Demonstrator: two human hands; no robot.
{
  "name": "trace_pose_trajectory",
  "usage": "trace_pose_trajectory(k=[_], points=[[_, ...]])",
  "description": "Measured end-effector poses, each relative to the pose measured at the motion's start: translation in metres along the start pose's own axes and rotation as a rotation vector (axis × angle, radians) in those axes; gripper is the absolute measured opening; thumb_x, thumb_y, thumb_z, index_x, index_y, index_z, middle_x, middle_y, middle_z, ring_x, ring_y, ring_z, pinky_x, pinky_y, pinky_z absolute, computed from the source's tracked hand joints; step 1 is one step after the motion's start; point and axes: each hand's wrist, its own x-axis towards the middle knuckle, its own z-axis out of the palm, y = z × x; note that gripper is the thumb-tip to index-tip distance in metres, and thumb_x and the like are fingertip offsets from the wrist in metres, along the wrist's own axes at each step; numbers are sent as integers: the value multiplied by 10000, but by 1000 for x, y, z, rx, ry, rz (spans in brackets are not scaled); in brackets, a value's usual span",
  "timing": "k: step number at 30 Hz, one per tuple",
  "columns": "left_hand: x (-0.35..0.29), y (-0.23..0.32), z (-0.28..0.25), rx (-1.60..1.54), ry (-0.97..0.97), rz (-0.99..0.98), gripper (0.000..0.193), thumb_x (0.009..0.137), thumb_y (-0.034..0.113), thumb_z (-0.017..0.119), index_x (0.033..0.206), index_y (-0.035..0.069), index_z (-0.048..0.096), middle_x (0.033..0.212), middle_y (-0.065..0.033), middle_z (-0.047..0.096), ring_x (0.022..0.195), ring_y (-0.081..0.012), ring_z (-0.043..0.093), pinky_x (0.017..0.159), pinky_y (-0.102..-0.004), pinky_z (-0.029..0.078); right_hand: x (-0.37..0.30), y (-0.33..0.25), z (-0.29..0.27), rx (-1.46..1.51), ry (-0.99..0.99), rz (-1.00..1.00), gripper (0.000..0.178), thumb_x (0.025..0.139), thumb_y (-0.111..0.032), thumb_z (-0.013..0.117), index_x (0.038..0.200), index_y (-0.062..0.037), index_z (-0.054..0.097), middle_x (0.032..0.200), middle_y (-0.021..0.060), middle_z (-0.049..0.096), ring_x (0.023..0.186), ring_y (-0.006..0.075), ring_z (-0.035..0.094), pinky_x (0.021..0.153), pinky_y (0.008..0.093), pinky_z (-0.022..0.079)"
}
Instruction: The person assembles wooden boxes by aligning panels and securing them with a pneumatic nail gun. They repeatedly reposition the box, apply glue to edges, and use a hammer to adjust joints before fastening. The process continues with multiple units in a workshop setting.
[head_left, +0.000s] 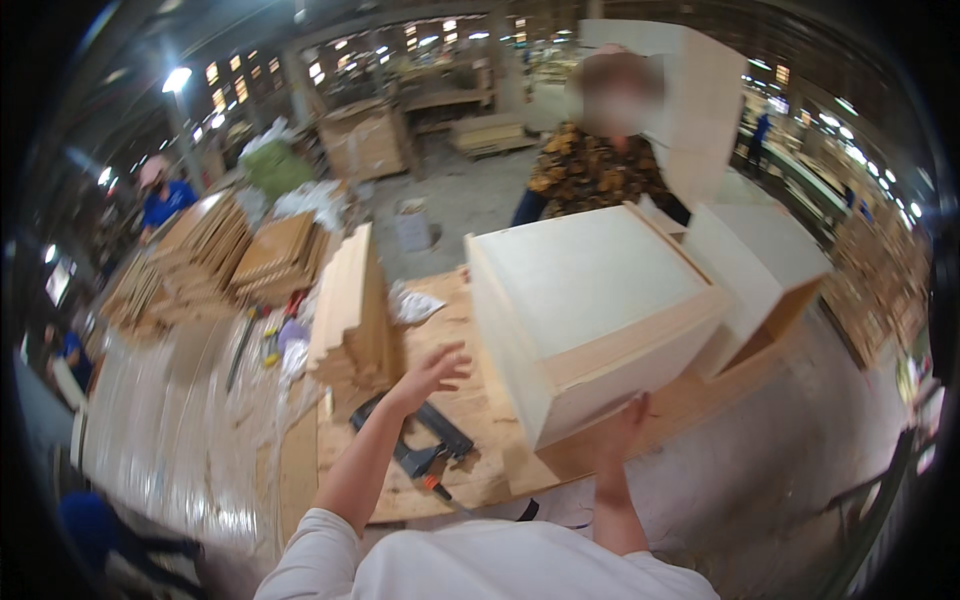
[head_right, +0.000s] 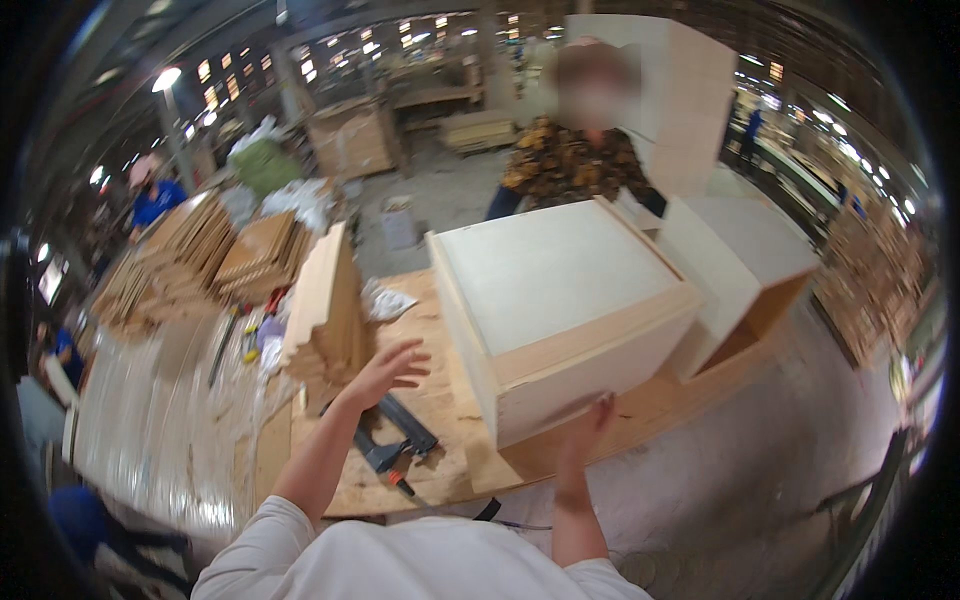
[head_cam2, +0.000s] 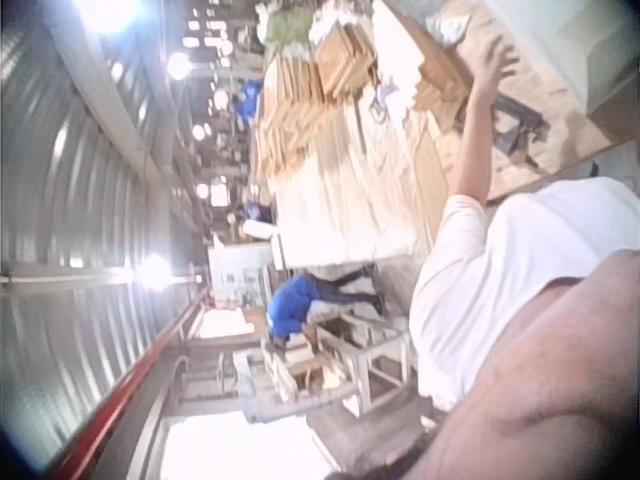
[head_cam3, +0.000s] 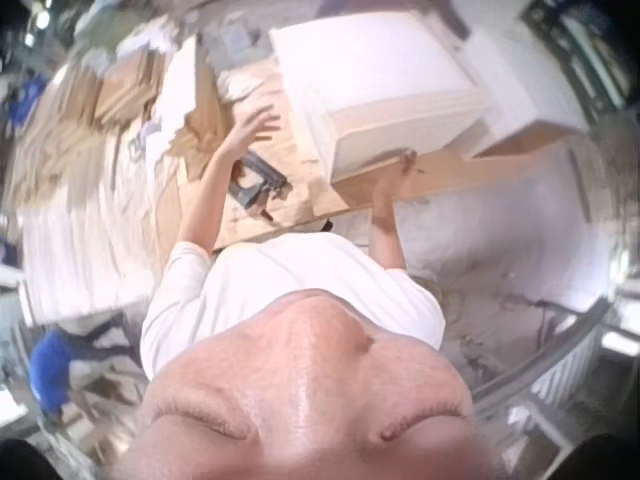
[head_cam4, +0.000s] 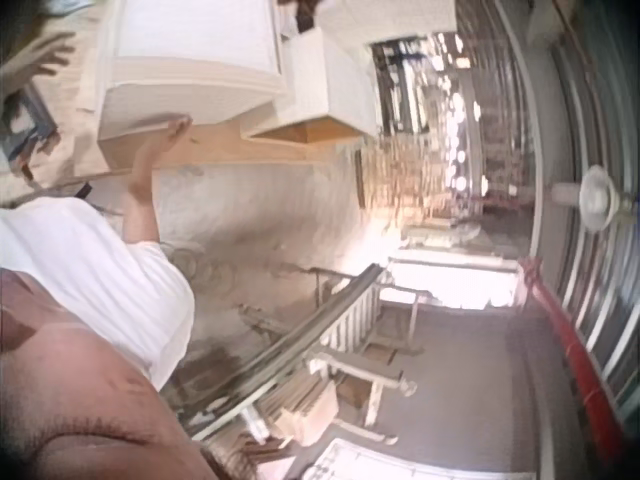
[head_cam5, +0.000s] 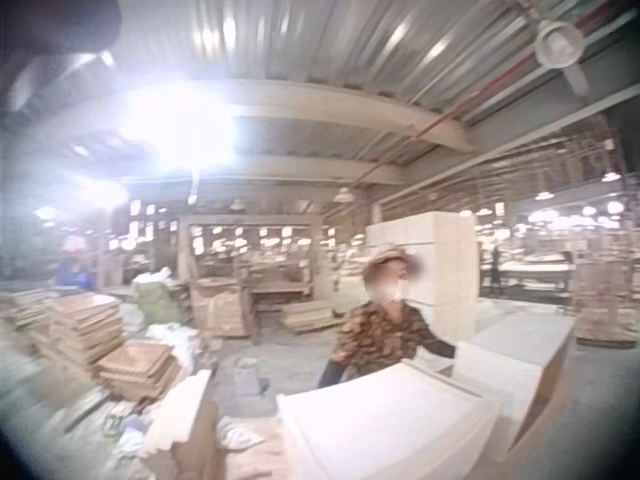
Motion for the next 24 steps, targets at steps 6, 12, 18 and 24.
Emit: trace_pose_trajectory(k=[6, 12, 18, 24], points=[[-200, -119, -92, 147, 637, -39, 305, 952, 214, 563, 1182, 19, 602, 1062, -64, 663, 949, -127, 612, 795, -296, 497, -43, -108, 27, -135, -295, -551, 408, 959, -158, 448, 1322, 25, 409, 1230, 110, 508, 1040, 202, 520, 958, 355, 402], [-357, -184, -120, 911, 1236, -185, 233, 885, 173, 590, 1037, 10, 660, 973, -138, 667, 962, -319, 608, 884, -400, 463, -147, -87, 115, -45, -889, -419, 363, 891, -43, 521, 1244, 35, 490, 1037, 81, 577, 847, 165, 574, 757, 303, 490], [-417, -219, -92, 1199, 1287, -250, 246, 863, 176, 586, 1083, 89, 652, 1258, -133, 552, 1224, -341, 434, 1033, -478, 324, -250, -16, 179, -598, -1321, -482, 505, 818, -178, 622, 1286, -54, 481, 1144, 159, 564, 1073, 340, 534, 941, 433, 430], [-446, -250, -85, 1256, 1295, -107, 259, 862, 186, 588, 1102, 99, 637, 1289, -120, 528, 1229, -349, 420, 1057, -501, 280, -295, 43, 189, -1195, -1214, -641, 554, 819, -273, 587, 1340, -136, 460, 1064, 168, 584, 970, 357, 571, 885, 456, 455]])
